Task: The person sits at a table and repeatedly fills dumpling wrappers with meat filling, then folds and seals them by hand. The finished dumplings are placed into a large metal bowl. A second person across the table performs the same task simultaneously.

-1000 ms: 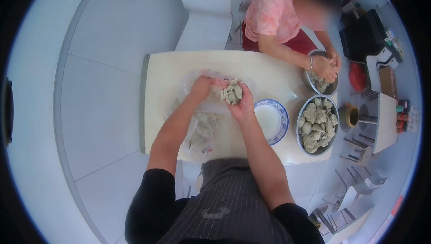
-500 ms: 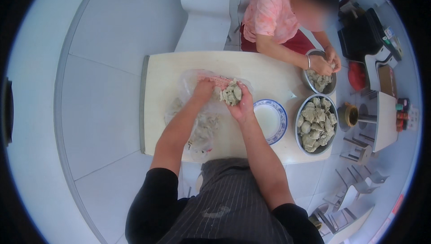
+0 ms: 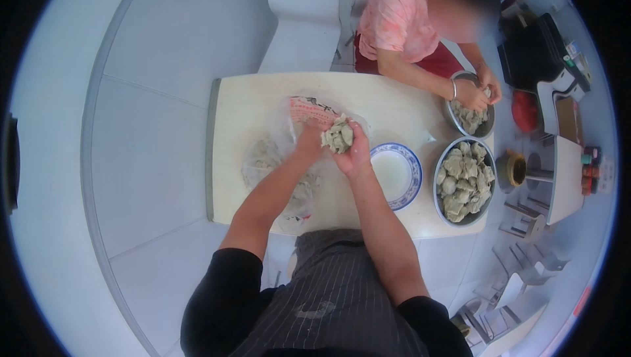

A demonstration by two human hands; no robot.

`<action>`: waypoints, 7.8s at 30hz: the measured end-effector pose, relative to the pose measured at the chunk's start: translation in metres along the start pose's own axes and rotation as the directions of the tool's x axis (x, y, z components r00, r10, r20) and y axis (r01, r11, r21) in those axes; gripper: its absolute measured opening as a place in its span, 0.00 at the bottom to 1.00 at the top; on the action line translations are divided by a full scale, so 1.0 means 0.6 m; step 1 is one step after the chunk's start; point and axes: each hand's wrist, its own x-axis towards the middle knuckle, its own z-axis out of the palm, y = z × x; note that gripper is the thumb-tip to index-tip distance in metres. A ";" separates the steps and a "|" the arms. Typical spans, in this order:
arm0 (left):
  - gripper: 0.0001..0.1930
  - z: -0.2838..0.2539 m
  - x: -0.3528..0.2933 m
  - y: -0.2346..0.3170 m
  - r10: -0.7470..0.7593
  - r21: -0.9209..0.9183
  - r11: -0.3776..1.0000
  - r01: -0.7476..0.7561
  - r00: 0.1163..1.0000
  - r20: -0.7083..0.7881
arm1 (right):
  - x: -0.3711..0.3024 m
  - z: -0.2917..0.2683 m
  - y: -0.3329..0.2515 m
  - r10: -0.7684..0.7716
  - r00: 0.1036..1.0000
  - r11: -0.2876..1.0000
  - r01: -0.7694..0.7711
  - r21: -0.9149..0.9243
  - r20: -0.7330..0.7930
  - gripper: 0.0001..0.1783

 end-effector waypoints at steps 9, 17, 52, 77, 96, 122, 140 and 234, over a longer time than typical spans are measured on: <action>0.08 -0.037 0.023 -0.035 -0.263 -0.151 0.956 0.253 0.964 -0.045 | -0.009 0.011 -0.009 0.009 0.999 0.999 -0.007 0.037 -0.043 0.15; 0.11 0.002 0.061 -0.076 -0.184 -0.037 0.983 0.180 0.963 -0.196 | -0.013 -0.005 -0.016 -0.001 1.000 1.000 0.001 0.023 0.022 0.13; 0.20 -0.299 -0.097 0.155 -0.005 -0.569 0.795 -0.211 0.935 -0.354 | -0.006 0.023 0.035 -0.016 0.992 0.996 0.004 0.093 0.125 0.13; 0.12 -0.265 -0.070 0.178 0.351 -0.125 0.812 -0.570 0.648 -0.676 | -0.033 0.016 0.029 0.080 0.978 0.977 -0.115 0.177 0.192 0.15; 0.08 -0.201 -0.064 0.388 0.828 -0.044 0.493 -0.869 0.484 -0.284 | -0.190 -0.156 -0.069 -0.112 0.964 0.876 -0.018 0.482 0.239 0.14; 0.07 -0.083 -0.048 0.400 0.523 -0.190 0.840 -0.509 0.852 0.032 | -0.106 -0.238 -0.008 0.018 0.997 0.823 0.031 0.567 -0.080 0.15; 0.08 -0.096 -0.028 0.426 0.413 -0.185 0.901 -0.393 0.906 0.090 | -0.136 -0.207 -0.045 -0.018 1.000 0.847 0.028 0.531 -0.025 0.14; 0.14 -0.188 -0.001 0.443 0.834 -0.114 0.432 -0.895 0.444 -0.327 | -0.214 -0.075 -0.172 0.029 0.998 0.987 -0.021 0.158 -0.047 0.18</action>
